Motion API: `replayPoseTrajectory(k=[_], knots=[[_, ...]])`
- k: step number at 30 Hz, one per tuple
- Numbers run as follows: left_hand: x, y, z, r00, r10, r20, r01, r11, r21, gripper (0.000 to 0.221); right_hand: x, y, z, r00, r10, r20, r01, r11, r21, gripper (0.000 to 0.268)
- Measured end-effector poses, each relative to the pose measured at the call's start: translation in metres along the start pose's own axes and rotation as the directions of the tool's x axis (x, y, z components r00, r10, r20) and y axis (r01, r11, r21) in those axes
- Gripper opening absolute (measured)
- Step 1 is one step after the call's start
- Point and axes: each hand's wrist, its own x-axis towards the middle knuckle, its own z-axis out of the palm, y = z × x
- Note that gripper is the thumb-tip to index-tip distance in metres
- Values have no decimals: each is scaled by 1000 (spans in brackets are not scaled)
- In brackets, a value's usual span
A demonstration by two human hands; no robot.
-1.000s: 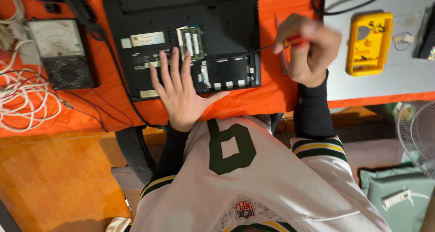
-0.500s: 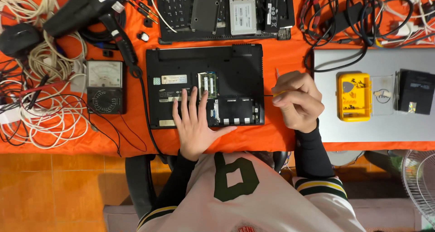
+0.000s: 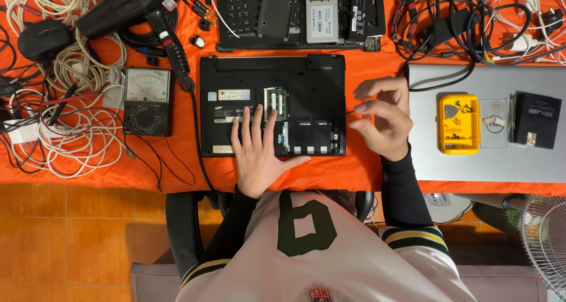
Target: The recorder is disassembling and repairing a laptop on a workbench using a screwdriver.
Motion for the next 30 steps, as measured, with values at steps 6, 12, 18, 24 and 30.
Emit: replayPoseTrajectory(k=[6,12,18,24,30], knots=[[-5,-4,4,999,31,-7,-31,999,18,115,-13,8,-8,995,60,-84,-64,997,-40,10],[-5,-1,1,999,30,29,-30,999,-11,110,-14,11,-14,997,78,-17,-78,997,-15,16],[-6,-6,4,997,71,-10,-71,997,34,108,7,4,-6,997,-67,38,69,997,-45,26],[-6,-8,6,998,65,-20,-64,997,45,110,-19,21,-11,1000,-16,-19,16,1000,14,24],[-6,-6,3,999,41,-27,-41,999,13,112,-16,13,-8,998,62,-17,-61,997,52,24]])
